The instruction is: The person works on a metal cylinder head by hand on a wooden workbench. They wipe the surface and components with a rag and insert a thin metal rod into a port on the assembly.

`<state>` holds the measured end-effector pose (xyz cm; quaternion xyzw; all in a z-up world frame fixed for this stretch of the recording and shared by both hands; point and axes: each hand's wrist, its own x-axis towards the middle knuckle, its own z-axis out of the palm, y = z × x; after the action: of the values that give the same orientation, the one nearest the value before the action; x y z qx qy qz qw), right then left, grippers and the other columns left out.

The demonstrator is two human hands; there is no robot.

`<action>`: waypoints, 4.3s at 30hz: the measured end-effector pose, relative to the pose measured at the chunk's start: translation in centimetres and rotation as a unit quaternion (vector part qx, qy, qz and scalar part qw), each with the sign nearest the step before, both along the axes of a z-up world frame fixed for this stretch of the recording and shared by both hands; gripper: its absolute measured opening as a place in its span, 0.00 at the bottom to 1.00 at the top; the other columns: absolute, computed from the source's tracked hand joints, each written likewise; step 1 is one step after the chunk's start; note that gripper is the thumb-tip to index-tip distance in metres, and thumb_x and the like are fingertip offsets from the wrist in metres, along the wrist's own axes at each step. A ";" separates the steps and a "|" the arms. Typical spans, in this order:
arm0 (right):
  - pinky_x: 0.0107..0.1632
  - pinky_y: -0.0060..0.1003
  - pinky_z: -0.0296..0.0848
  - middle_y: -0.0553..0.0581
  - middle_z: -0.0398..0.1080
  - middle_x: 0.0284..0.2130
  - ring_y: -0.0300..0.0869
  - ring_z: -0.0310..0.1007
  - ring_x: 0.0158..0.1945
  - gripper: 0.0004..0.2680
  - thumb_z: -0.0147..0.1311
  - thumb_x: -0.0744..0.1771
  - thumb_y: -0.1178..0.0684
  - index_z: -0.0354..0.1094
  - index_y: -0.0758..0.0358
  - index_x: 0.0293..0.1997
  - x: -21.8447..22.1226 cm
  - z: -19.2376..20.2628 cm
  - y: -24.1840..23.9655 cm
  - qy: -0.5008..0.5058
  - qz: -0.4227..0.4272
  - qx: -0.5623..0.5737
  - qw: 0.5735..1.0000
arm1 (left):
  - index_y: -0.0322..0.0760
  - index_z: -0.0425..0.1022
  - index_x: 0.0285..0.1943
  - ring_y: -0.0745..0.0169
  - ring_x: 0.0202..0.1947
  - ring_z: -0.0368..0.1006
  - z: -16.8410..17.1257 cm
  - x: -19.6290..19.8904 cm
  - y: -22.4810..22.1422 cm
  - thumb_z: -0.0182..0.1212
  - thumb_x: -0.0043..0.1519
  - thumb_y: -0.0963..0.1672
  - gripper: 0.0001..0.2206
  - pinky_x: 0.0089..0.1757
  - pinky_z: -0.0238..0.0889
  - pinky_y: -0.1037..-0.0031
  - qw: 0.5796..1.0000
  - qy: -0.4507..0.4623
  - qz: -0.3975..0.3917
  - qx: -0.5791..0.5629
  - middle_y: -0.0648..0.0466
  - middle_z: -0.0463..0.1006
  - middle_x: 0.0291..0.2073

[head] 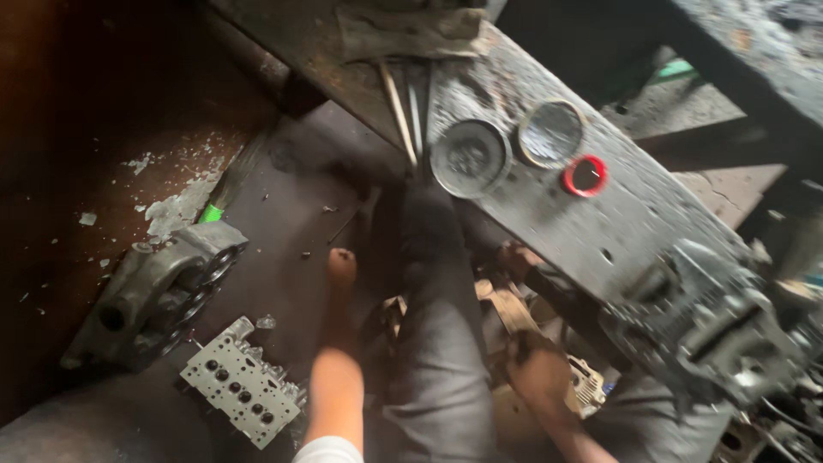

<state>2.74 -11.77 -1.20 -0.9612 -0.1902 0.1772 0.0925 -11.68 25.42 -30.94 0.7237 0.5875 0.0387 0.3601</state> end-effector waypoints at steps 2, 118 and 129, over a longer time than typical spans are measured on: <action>0.40 0.51 0.74 0.62 0.77 0.29 0.58 0.77 0.35 0.08 0.56 0.63 0.46 0.76 0.57 0.36 -0.2 -0.7 -0.7 0.000 0.003 -0.014 1.000 | 0.30 0.73 0.45 0.43 0.42 0.77 -1.7 1.4 0.7 0.62 0.60 0.44 0.10 0.47 0.68 0.58 1.000 -0.013 -0.006 -0.017 0.42 0.80 0.38; 0.27 0.34 0.72 0.61 0.72 0.30 0.41 0.74 0.27 0.09 0.42 0.73 0.55 0.68 0.70 0.46 7.7 -5.1 -2.8 0.381 -0.125 0.860 0.317 | 0.35 0.79 0.54 0.46 0.68 0.59 50.6 21.2 -28.4 0.76 0.47 0.45 0.24 0.64 0.42 0.40 0.734 -0.188 -0.599 0.259 0.52 0.74 0.57; 0.40 0.32 0.75 0.55 0.72 0.41 0.39 0.75 0.40 0.17 0.47 0.63 0.72 0.65 0.63 0.55 6.2 2.5 -2.3 0.338 -0.276 0.824 0.361 | 0.33 0.80 0.50 0.45 0.64 0.62 51.1 21.3 -28.1 0.77 0.46 0.46 0.23 0.60 0.50 0.43 0.724 -0.195 -0.608 0.262 0.52 0.75 0.55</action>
<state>8.99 -14.05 1.25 -0.2631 0.0819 0.2062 0.9389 9.65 -2.67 20.18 0.9676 -0.0952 0.1046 0.2091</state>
